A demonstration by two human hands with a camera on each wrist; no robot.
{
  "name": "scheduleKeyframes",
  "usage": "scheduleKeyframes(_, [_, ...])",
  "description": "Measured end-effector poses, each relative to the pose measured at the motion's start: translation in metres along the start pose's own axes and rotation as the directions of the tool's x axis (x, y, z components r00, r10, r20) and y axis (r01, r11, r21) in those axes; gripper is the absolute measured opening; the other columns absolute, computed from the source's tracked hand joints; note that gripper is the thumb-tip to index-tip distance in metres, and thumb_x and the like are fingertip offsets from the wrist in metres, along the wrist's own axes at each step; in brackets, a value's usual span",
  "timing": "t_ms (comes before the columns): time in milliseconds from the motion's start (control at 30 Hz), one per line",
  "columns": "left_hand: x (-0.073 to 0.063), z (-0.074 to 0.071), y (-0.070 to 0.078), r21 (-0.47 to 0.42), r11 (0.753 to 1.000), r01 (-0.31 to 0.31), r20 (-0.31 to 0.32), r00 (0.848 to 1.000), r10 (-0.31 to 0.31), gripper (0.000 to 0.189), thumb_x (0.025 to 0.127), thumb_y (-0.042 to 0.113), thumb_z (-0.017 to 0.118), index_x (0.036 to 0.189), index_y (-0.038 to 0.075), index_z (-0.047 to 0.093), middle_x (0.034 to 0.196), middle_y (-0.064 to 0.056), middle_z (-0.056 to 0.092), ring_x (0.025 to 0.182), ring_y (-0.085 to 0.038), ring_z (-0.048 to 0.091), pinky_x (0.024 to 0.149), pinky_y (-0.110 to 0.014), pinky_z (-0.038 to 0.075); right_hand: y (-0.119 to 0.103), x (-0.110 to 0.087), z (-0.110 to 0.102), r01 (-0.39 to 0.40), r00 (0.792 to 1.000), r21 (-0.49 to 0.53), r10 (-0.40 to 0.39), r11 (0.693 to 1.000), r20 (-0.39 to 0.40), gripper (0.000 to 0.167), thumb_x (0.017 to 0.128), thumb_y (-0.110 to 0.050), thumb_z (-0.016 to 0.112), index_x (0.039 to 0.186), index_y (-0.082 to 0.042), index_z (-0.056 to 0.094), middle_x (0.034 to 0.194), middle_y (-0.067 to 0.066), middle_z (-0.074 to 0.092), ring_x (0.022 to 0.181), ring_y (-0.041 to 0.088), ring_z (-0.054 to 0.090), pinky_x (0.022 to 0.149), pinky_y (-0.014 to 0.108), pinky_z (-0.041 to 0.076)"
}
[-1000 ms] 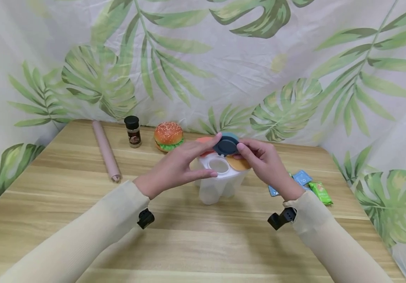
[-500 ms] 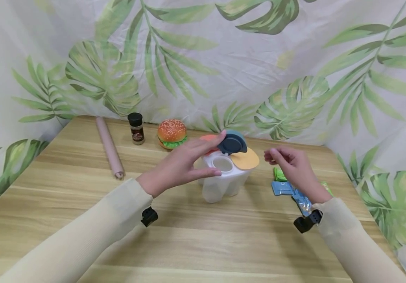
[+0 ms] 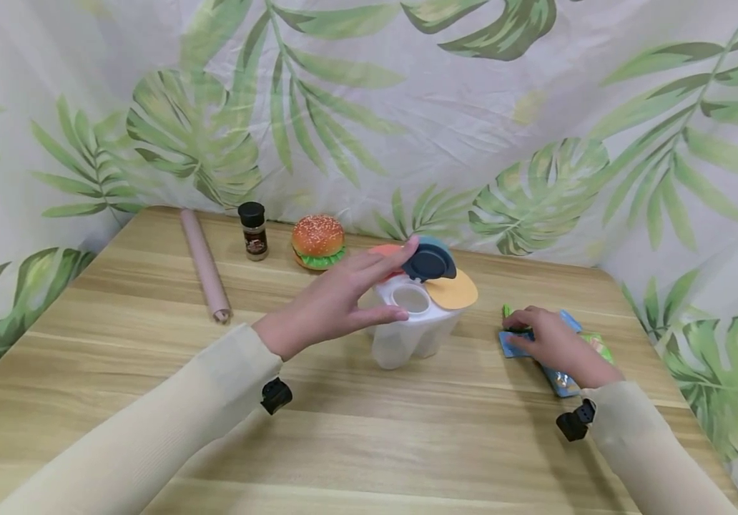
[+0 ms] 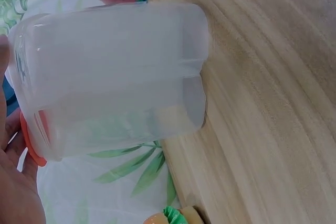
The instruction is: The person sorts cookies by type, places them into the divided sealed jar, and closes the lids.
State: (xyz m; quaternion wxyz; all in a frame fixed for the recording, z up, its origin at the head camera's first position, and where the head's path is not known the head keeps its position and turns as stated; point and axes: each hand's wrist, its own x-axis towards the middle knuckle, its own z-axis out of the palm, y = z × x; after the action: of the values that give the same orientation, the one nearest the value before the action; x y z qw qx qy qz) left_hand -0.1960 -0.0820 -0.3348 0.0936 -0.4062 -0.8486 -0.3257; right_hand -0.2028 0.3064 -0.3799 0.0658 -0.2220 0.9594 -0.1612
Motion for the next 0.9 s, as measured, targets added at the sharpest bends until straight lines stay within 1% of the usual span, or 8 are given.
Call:
scheduleKeyframes(133, [0.0000, 0.0003, 0.0017, 0.015, 1.000, 0.004, 0.010, 1.000, -0.005, 0.092, 0.096, 0.041, 0.076, 0.169, 0.025, 0.021, 0.157, -0.004, 0.055, 0.146, -0.024, 0.050, 0.123, -0.048, 0.041, 0.0011, -0.0019, -0.0012, 0.028, 0.999, -0.032, -0.027, 0.999, 0.042, 0.025, 0.096, -0.009, 0.074, 0.118, 0.001, 0.073, 0.112, 0.019, 0.073, 0.108, 0.040, 0.069, 0.092, 0.056, 0.058])
scheduleKeyframes(267, [-0.0009, 0.0002, 0.0023, 0.017, 1.000, 0.006, 0.012, 1.000, -0.007, 0.092, 0.097, 0.041, 0.076, 0.169, 0.025, 0.021, 0.158, -0.004, 0.054, 0.147, -0.025, 0.050, 0.123, -0.048, 0.041, 0.0018, -0.0040, -0.0010, 0.023, 0.994, -0.047, -0.018, 0.999, 0.107, 0.029, 0.096, -0.008, 0.073, 0.124, 0.001, 0.071, 0.123, 0.023, 0.071, 0.118, 0.047, 0.065, 0.098, 0.061, 0.055])
scheduleKeyframes(333, [-0.0015, -0.0001, 0.0023, 0.013, 1.000, 0.007, 0.009, 1.000, -0.007, 0.091, 0.097, 0.041, 0.076, 0.169, 0.025, 0.022, 0.158, -0.004, 0.054, 0.146, -0.025, 0.050, 0.123, -0.048, 0.041, 0.0021, -0.0042, -0.0002, 0.020, 0.992, -0.052, -0.013, 0.998, 0.125, 0.031, 0.096, -0.007, 0.073, 0.126, 0.001, 0.070, 0.126, 0.025, 0.070, 0.122, 0.049, 0.063, 0.101, 0.062, 0.053])
scheduleKeyframes(533, [-0.0021, -0.0008, 0.0032, 0.003, 1.000, 0.010, 0.014, 1.000, -0.010, 0.090, 0.097, 0.039, 0.076, 0.169, 0.022, 0.023, 0.156, -0.004, 0.056, 0.145, -0.025, 0.051, 0.123, -0.048, 0.040, 0.0014, -0.0048, 0.0017, 0.056, 0.993, -0.082, -0.046, 0.995, 0.112, 0.032, 0.093, -0.007, 0.076, 0.124, 0.001, 0.070, 0.122, 0.022, 0.071, 0.117, 0.047, 0.064, 0.098, 0.061, 0.054])
scheduleKeyframes(633, [-0.0023, -0.0009, 0.0039, 0.001, 1.000, 0.011, 0.020, 1.000, -0.011, 0.090, 0.097, 0.039, 0.075, 0.169, 0.022, 0.023, 0.154, -0.004, 0.056, 0.144, -0.025, 0.051, 0.123, -0.048, 0.040, 0.0005, -0.0056, 0.0009, 0.049, 0.993, -0.092, -0.038, 0.995, 0.113, 0.034, 0.093, -0.009, 0.078, 0.124, 0.001, 0.070, 0.120, 0.021, 0.071, 0.114, 0.045, 0.065, 0.096, 0.060, 0.055])
scheduleKeyframes(767, [-0.0021, -0.0007, 0.0037, 0.005, 1.000, 0.014, 0.018, 1.000, -0.015, 0.090, 0.098, 0.039, 0.075, 0.169, 0.023, 0.022, 0.154, -0.005, 0.057, 0.143, -0.025, 0.052, 0.123, -0.048, 0.041, -0.0006, -0.0063, -0.0017, 0.038, 0.993, -0.101, -0.027, 0.994, 0.113, 0.036, 0.091, -0.011, 0.080, 0.123, 0.002, 0.070, 0.108, 0.017, 0.068, 0.099, 0.034, 0.064, 0.085, 0.050, 0.056])
scheduleKeyframes(833, [-0.0020, -0.0002, 0.0029, 0.010, 1.000, 0.013, 0.014, 1.000, -0.013, 0.090, 0.098, 0.039, 0.075, 0.169, 0.023, 0.022, 0.154, -0.005, 0.056, 0.143, -0.025, 0.052, 0.123, -0.049, 0.041, -0.0006, -0.0065, -0.0026, 0.044, 0.994, -0.103, -0.033, 0.994, 0.108, 0.035, 0.090, -0.012, 0.081, 0.120, 0.003, 0.071, 0.101, 0.013, 0.066, 0.091, 0.026, 0.061, 0.078, 0.043, 0.054])
scheduleKeyframes(900, [-0.0020, -0.0001, 0.0026, 0.013, 1.000, 0.012, 0.012, 1.000, -0.012, 0.091, 0.097, 0.040, 0.075, 0.169, 0.024, 0.022, 0.155, -0.005, 0.055, 0.144, -0.026, 0.052, 0.123, -0.049, 0.042, -0.0010, -0.0071, -0.0034, 0.043, 0.995, -0.092, -0.034, 0.995, 0.097, 0.031, 0.091, -0.012, 0.081, 0.117, 0.001, 0.072, 0.098, 0.009, 0.065, 0.087, 0.019, 0.058, 0.075, 0.037, 0.051])
